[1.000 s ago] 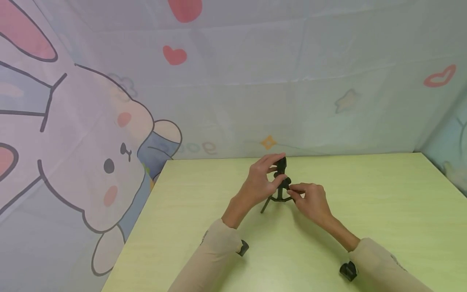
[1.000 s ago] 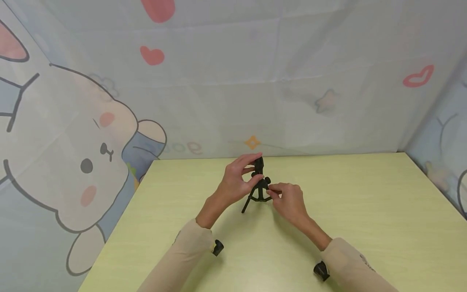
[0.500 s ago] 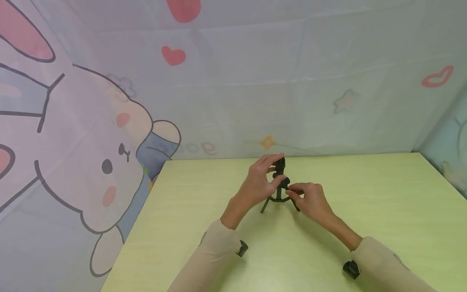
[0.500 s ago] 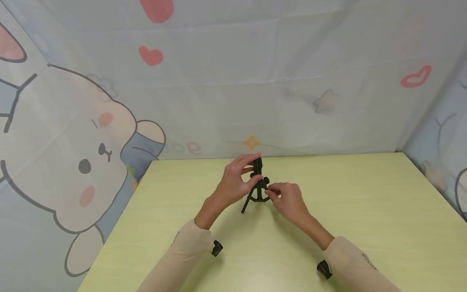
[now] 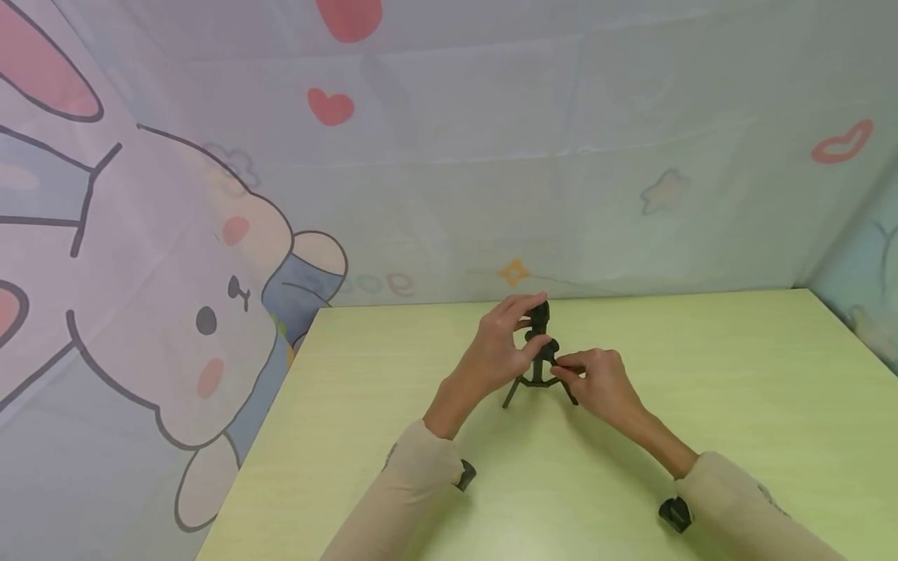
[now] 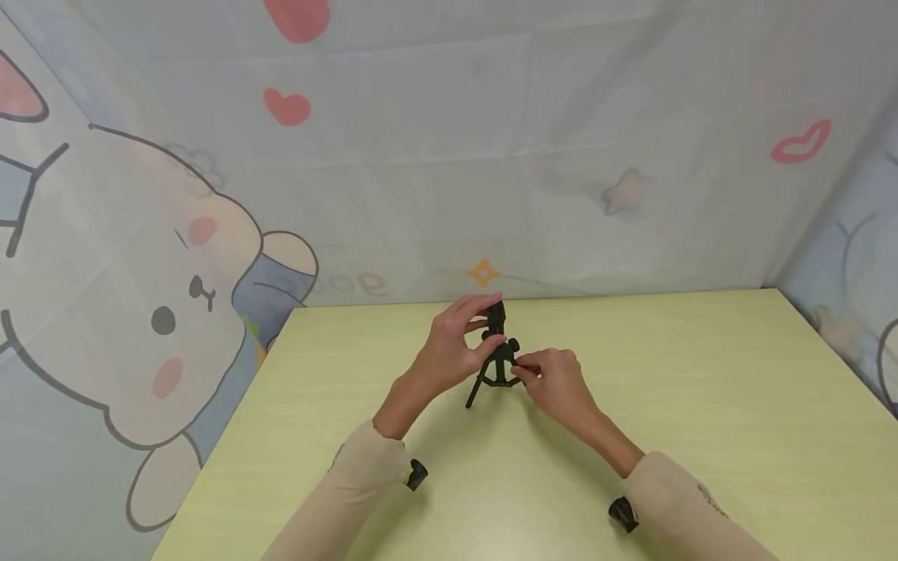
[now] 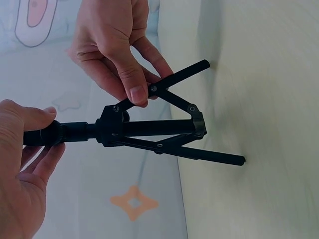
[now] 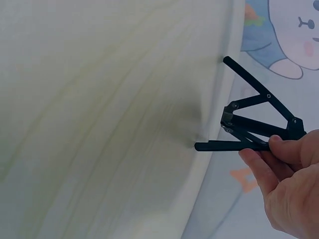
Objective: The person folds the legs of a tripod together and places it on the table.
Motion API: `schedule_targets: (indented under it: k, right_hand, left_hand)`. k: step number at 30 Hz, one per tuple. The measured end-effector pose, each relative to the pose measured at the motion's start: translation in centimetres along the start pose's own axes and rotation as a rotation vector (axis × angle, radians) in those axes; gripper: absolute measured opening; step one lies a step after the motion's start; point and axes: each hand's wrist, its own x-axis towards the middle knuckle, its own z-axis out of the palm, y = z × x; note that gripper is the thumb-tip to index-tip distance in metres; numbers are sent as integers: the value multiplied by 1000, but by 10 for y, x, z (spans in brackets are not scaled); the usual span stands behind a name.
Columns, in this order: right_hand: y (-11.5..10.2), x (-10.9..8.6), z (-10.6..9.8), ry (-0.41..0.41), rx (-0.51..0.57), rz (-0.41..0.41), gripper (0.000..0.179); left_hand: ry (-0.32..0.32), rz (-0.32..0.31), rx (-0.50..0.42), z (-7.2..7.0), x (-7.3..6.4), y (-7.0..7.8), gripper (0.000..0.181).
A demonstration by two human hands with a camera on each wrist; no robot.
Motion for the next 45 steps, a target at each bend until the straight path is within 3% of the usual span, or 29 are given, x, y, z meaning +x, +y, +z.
schedule_targets:
  k: [19,30,36,45]
  right_hand:
    - [2,3,1,38,106,92,9]
    - [9,3,8,76,187,66,13]
    - [13,4,8,38,161,52,12]
    - [9,6,2,-57,119,126,11]
  left_hand:
    - [-8,-11,-11,0,4,-2,55]
    - [-13,-29,16,-2,3,0,54]
    - [-7,-23,7,-2,2,0,54]
    - [-6,-23,-13,-2,4,1,54]
